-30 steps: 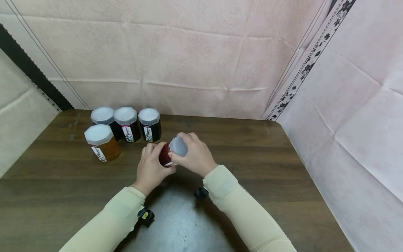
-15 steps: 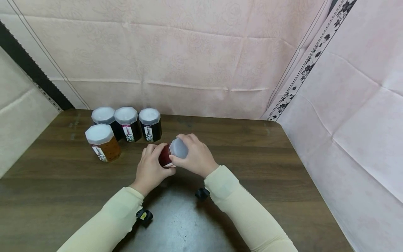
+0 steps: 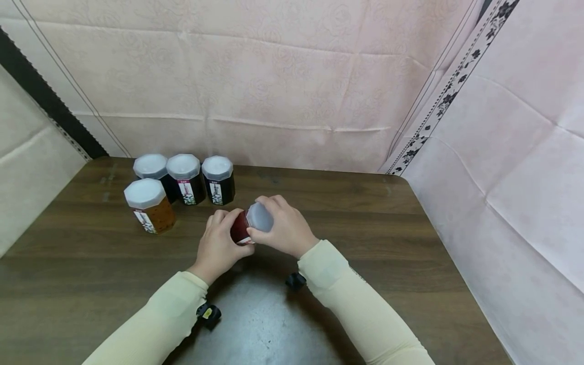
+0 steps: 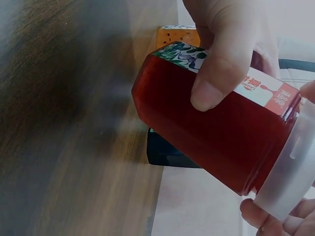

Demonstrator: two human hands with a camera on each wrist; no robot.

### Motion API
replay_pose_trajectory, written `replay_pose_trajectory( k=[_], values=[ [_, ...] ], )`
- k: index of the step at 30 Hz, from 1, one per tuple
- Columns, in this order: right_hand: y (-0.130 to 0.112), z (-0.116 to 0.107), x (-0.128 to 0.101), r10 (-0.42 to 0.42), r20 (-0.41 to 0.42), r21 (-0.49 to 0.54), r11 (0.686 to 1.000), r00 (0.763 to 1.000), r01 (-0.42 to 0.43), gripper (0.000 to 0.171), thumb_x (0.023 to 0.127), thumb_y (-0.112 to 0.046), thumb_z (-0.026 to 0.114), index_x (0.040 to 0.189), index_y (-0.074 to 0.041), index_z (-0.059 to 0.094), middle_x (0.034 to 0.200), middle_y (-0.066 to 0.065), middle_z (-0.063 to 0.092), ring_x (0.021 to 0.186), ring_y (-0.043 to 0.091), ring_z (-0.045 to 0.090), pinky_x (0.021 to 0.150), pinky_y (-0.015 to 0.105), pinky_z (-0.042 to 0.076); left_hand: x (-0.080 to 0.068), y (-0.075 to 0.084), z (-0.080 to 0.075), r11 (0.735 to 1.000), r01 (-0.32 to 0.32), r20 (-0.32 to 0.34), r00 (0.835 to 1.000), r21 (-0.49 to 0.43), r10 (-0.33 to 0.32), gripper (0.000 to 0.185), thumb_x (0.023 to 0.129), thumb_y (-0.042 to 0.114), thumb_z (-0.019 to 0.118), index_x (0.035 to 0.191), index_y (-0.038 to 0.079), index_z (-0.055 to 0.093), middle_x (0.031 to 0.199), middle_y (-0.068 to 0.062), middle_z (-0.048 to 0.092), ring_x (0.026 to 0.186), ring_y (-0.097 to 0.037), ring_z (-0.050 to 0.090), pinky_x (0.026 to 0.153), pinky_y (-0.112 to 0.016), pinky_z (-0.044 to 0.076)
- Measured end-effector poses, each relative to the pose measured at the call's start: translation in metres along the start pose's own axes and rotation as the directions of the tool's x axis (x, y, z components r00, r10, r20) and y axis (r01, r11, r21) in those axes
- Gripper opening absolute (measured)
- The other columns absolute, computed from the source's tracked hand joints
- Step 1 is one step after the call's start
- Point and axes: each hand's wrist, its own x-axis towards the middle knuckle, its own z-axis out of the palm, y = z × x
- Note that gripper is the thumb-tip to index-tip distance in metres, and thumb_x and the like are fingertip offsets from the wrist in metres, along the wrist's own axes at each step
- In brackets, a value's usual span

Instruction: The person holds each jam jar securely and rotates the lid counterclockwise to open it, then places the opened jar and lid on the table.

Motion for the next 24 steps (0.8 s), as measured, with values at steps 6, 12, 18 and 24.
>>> replay_pose_trajectory(
  k=[6,12,18,24],
  values=[
    [0.0013,-0.0007,-0.0003,-0.021,-0.002,-0.021,1.0,1.0,0.021,0.064,0.081,-0.045,0.068,0.136,-0.018,0.05,0.129,0.007,0.052,0.093,0.022,0.059,0.071,0.033,0.057,-0.0008,-0.0004,0.0003,1.0,-0.01,0.003,1.0,-0.006,0.01,0.069,0.068,0.023,0.085,0.128,0.008,0.054,0.114,-0.015,0.05,0.104,-0.03,0.045,0.081,-0.052,0.054],
    [0.0036,-0.0011,-0.0021,-0.048,-0.004,-0.044,0.998,0.999,0.048,0.064,0.081,-0.045,0.068,0.136,-0.017,0.051,0.128,0.007,0.053,0.091,0.021,0.06,0.071,0.033,0.057,-0.0015,-0.0004,0.0005,1.0,-0.021,0.01,1.0,-0.007,0.021,0.068,0.068,0.023,0.085,0.127,0.007,0.055,0.112,-0.014,0.051,0.102,-0.03,0.046,0.08,-0.051,0.054],
    [0.0055,-0.0011,-0.0041,-0.071,-0.013,-0.046,0.996,0.997,0.07,0.062,0.082,-0.045,0.068,0.135,-0.016,0.052,0.126,0.006,0.054,0.089,0.02,0.06,0.069,0.03,0.055,-0.0018,-0.0007,-0.0008,1.0,-0.031,0.025,0.999,-0.006,0.031,0.069,0.068,0.025,0.084,0.128,0.008,0.055,0.112,-0.014,0.052,0.102,-0.029,0.047,0.08,-0.05,0.055],
    [0.0057,-0.0015,-0.0053,-0.091,-0.002,-0.028,0.995,0.996,0.091,0.062,0.082,-0.044,0.07,0.134,-0.015,0.053,0.125,0.006,0.054,0.09,0.019,0.059,0.07,0.03,0.056,-0.0025,-0.0023,-0.0023,0.999,-0.03,0.043,0.999,-0.012,0.031,0.071,0.067,0.025,0.085,0.129,0.008,0.054,0.114,-0.013,0.052,0.103,-0.029,0.047,0.08,-0.05,0.055]
  ],
)
